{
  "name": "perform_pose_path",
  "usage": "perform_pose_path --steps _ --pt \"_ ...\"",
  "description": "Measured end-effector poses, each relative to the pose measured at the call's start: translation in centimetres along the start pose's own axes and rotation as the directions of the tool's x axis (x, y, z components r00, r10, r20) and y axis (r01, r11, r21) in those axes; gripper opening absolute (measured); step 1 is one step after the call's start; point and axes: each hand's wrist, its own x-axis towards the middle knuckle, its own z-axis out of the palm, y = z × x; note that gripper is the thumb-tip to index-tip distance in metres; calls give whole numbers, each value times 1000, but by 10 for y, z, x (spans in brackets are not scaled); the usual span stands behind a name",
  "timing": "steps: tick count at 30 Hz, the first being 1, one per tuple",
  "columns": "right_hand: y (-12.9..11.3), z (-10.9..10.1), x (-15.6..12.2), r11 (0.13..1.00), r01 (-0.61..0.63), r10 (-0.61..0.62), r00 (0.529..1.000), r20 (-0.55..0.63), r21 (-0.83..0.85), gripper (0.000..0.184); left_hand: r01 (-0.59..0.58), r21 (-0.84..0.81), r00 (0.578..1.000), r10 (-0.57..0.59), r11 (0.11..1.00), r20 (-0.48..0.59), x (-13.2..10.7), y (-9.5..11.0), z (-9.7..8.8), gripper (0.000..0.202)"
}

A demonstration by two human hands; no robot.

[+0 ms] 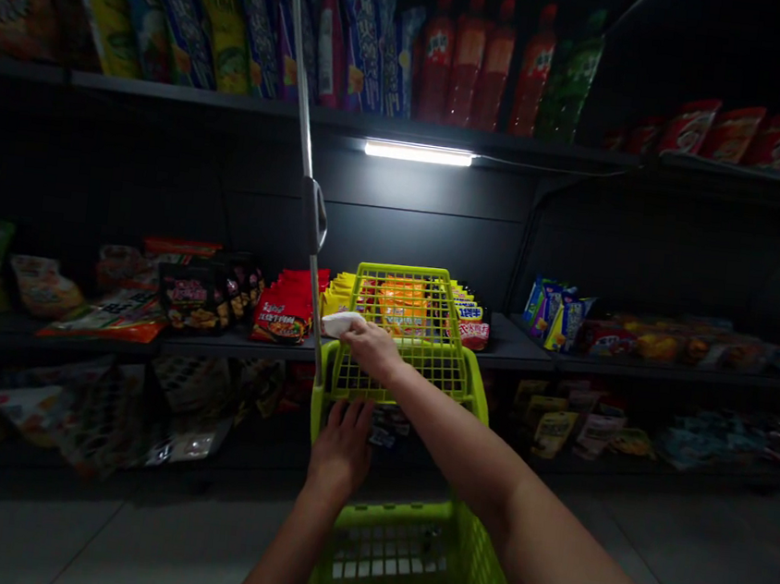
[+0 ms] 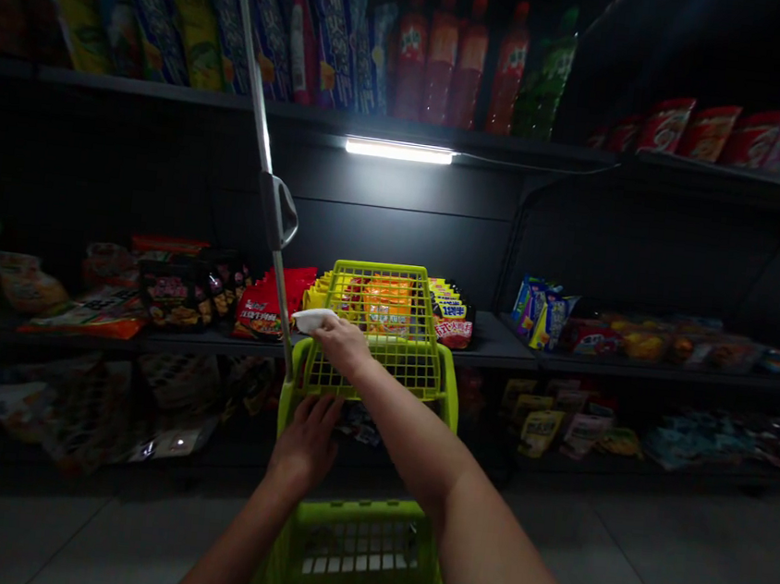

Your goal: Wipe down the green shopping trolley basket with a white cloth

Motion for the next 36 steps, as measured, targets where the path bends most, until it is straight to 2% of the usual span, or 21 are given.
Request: perform_pose_path --steps 1,3,6,8,10,12,13,14,16,18,20,21,23,26,28,29,30,32,34,36 --pt "1 0 -3 1000 17 -17 1000 12 -3 29 -4 6 1000 4 1000 -8 -1 -1 -1 72" --pt "21 -6 -21 999 -50 50 999 12 -16 25 -2 19 1000 2 1000 -20 -4 -3 -2 72" --pt "79 -22 -66 969 -243 243 970 -17 -51 25 4 20 1000 -3 1000 -28 -6 -2 -2 72" --pt "114 -30 -96 902 -427 423 904 -65 -62 25 1 8 999 -1 1000 -34 -5 -1 -1 73" --pt "128 -33 -111 848 -527 519 846 -124 -46 23 4 -2 1000 -4 1000 -31 -4 0 1 74" --pt "115 -26 -108 865 -501 495 853 -164 1 24 10 -4 1000 -10 1000 -24 -2 2 3 74" --pt "99 -20 -99 901 -433 432 886 -166 34 25 10 -2 1000 -11 1000 -22 -2 3 4 74" --pt "78 -11 -87 937 -340 348 923 -163 74 27 10 2 1000 -10 1000 -20 -2 4 4 73" --pt "32 7 -62 987 -46 65 990 -127 153 28 6 13 1000 -6 1000 -11 -3 5 4 72" --pt "-4 21 -45 966 182 -162 979 -121 184 30 -9 27 1000 9 1000 -6 -4 3 2 70" --pt "-14 27 -45 943 289 -272 955 -120 166 31 -15 37 1000 15 999 -16 -6 1 1 71" --pt "-7 27 -53 944 294 -278 953 -120 147 31 -16 41 1000 17 999 -26 -7 -1 0 72" --pt "24 20 -80 969 222 -209 971 -119 109 32 -16 46 999 18 999 -42 -8 -4 -1 73" --pt "84 2 -133 998 -43 48 994 -98 48 25 -23 40 998 25 999 -54 -8 -5 1 73" --pt "109 -11 -157 968 -249 248 964 -99 5 24 -17 29 998 18 999 -58 -8 -4 3 73" --pt "112 -15 -163 942 -334 332 936 -115 -6 25 -15 24 998 16 1000 -59 -7 -3 4 72" --pt "109 -17 -162 925 -380 376 917 -130 -2 28 -14 20 998 15 1000 -60 -7 -2 5 72" --pt "85 -13 -146 939 -341 343 929 -142 42 32 -12 17 998 13 1000 -60 -6 1 5 73" --pt "45 0 -116 984 -145 158 980 -124 104 32 -10 21 998 11 1000 -56 -5 3 4 72" --pt "5 16 -85 990 44 -29 993 -114 133 32 -22 29 999 24 999 -49 -5 3 1 69"
